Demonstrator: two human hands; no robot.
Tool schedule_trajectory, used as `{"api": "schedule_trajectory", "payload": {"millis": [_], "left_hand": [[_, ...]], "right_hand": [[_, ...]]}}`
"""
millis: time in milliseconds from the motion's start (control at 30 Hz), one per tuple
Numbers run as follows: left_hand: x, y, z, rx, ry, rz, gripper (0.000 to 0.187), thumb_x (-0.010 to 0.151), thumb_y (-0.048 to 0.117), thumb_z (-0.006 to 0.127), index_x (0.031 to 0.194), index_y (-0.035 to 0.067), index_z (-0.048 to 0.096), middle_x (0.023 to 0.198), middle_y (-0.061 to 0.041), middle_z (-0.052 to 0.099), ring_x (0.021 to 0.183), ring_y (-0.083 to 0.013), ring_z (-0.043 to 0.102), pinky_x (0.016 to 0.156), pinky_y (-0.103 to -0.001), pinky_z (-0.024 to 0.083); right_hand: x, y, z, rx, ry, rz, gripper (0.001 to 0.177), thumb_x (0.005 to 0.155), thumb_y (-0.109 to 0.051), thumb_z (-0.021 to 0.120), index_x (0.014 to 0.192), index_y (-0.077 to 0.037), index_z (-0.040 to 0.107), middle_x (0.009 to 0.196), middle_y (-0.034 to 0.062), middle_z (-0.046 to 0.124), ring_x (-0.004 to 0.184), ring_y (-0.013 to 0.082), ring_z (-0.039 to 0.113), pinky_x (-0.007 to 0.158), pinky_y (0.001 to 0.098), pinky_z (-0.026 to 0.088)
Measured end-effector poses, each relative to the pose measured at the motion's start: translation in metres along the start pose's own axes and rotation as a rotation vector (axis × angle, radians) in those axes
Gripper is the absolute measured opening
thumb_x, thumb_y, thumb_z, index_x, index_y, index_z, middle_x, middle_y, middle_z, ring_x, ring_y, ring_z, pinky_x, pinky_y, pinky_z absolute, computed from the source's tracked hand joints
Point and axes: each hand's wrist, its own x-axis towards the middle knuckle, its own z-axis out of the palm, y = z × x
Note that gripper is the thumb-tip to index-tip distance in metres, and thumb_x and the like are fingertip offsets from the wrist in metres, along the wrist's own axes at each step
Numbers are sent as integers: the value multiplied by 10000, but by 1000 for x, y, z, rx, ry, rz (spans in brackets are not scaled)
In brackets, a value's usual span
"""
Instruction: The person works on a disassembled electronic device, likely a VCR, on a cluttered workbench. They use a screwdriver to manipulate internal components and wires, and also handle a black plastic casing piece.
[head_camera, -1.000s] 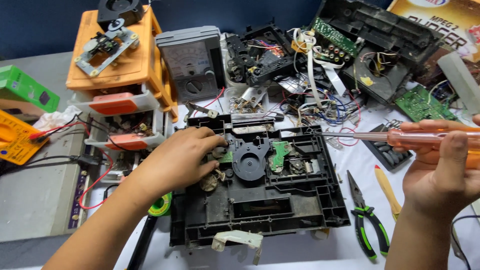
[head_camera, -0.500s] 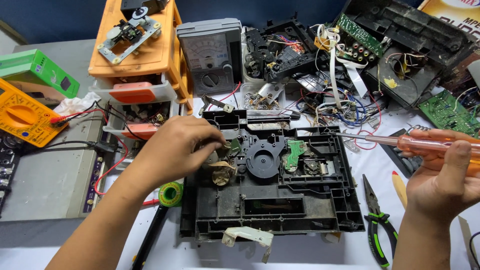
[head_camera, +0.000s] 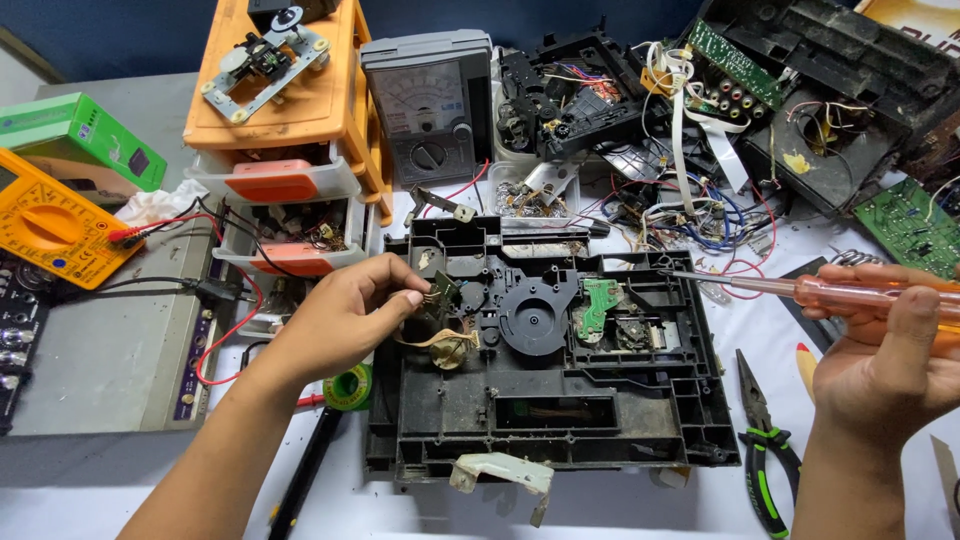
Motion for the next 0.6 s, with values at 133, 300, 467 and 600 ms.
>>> {"api": "schedule_trajectory", "payload": {"millis": [133, 300, 467, 600], "left_hand": [[1, -13, 7, -283, -19, 97, 284, 953, 109, 630, 1236, 111, 649, 1085, -18, 724, 989, -85, 688, 928, -231, 574], [0, -17, 8, -239, -60, 143, 424, 936, 153, 628, 1358, 166, 662, 1169, -11, 741, 1052, -75, 686, 903, -215, 538], [-12, -7, 7, -54, 1, 398, 186, 863, 146, 746, 1040, 151, 802, 1084, -20, 764, 1012, -133, 724, 904, -258, 566], [-21, -13, 15, 26, 68, 775, 176, 861, 16, 770, 1014, 100, 753, 1091, -88, 707, 1006, -210, 724, 923, -306, 580]], "right_hand": [[-2, 2, 1, 35, 26, 49, 423, 1207, -432, 536, 1216, -14, 600, 1104, 132, 642, 1005, 276, 771, 742, 264, 624], [-2, 4, -1, -10, -8, 30, 427, 1239, -418, 492, 1254, -1, 582, 1126, 177, 654, 1003, 299, 757, 780, 274, 615], [-3, 6, -3, -12, -16, 49, 466, 1223, -475, 486, 1263, -21, 584, 1132, 170, 673, 1014, 282, 761, 776, 246, 587], [-3, 15, -9, -10, -59, 15, 488, 1234, -486, 449, 1291, -10, 540, 1174, 208, 656, 1010, 304, 739, 811, 260, 562]]}}
